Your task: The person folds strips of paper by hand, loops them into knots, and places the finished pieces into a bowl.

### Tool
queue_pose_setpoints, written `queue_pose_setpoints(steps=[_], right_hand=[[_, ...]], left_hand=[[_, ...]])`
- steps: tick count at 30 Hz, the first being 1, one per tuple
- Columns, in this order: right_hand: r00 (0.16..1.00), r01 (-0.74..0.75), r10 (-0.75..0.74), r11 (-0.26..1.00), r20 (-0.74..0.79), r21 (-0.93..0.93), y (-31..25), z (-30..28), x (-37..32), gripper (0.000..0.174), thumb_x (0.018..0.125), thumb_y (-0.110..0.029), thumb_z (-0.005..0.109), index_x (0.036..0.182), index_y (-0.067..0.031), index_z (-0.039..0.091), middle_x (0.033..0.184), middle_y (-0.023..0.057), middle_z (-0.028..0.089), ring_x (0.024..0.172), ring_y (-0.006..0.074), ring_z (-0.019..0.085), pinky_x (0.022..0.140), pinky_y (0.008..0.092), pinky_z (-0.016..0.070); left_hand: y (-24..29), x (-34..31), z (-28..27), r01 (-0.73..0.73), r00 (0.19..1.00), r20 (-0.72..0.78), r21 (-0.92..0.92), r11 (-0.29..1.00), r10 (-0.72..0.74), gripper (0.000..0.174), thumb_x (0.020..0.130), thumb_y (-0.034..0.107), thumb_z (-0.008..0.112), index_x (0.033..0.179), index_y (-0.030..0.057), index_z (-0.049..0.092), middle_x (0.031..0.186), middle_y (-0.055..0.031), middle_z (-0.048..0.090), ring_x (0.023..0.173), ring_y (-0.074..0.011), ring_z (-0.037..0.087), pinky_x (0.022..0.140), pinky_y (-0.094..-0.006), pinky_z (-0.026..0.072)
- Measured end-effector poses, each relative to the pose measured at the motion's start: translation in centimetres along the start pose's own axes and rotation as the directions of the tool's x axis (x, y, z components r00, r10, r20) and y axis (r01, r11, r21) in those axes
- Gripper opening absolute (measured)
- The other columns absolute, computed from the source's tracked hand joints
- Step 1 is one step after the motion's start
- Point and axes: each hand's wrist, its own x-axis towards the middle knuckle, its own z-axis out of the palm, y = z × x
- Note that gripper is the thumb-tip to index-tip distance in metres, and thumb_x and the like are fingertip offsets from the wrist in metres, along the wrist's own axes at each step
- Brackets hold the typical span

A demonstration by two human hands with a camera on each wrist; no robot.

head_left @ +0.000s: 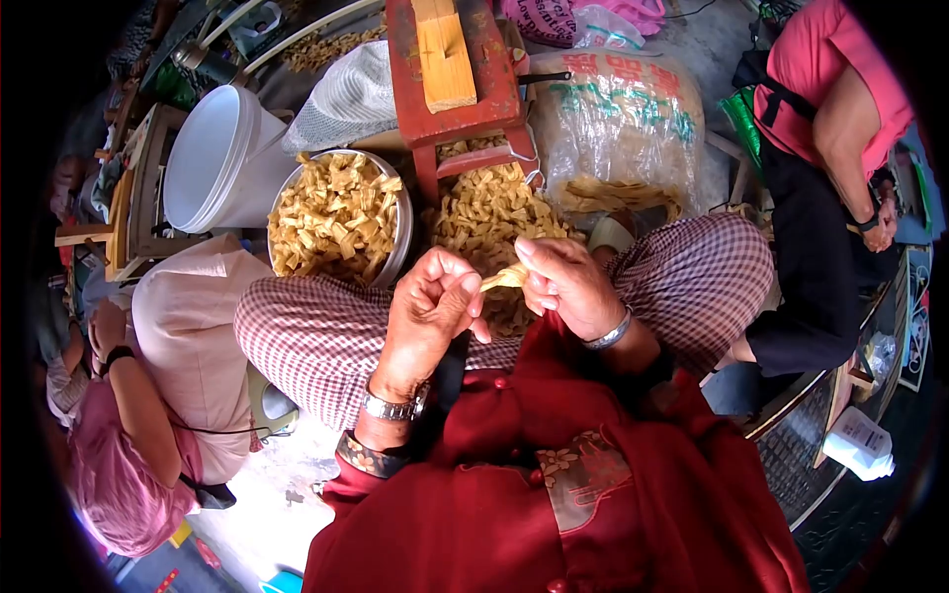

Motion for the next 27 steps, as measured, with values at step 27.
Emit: queue_pose_setpoints(steps=[27], right_hand=[[0.970,-0.191,0.135,0.936,0.200,0.296,-0.7,0.5,1.3,0.009,0.091,-0.016,0.053,0.090,-0.0078,0.052,0.068,-0.0019,0.049,0.050,0.0061,0.043,0.047,0.0247,0.0397]], left_hand=[[1.4,1.6,1.4,0.008,1.000,-0.017,0.088,0.996,-0.006,0.008,0.093,0.008,0.055,0.087,0.0037,0.050,0.068,-0.0009,0.056,0.053,-0.0063,0.053,0.048,-0.0189,0.0428]])
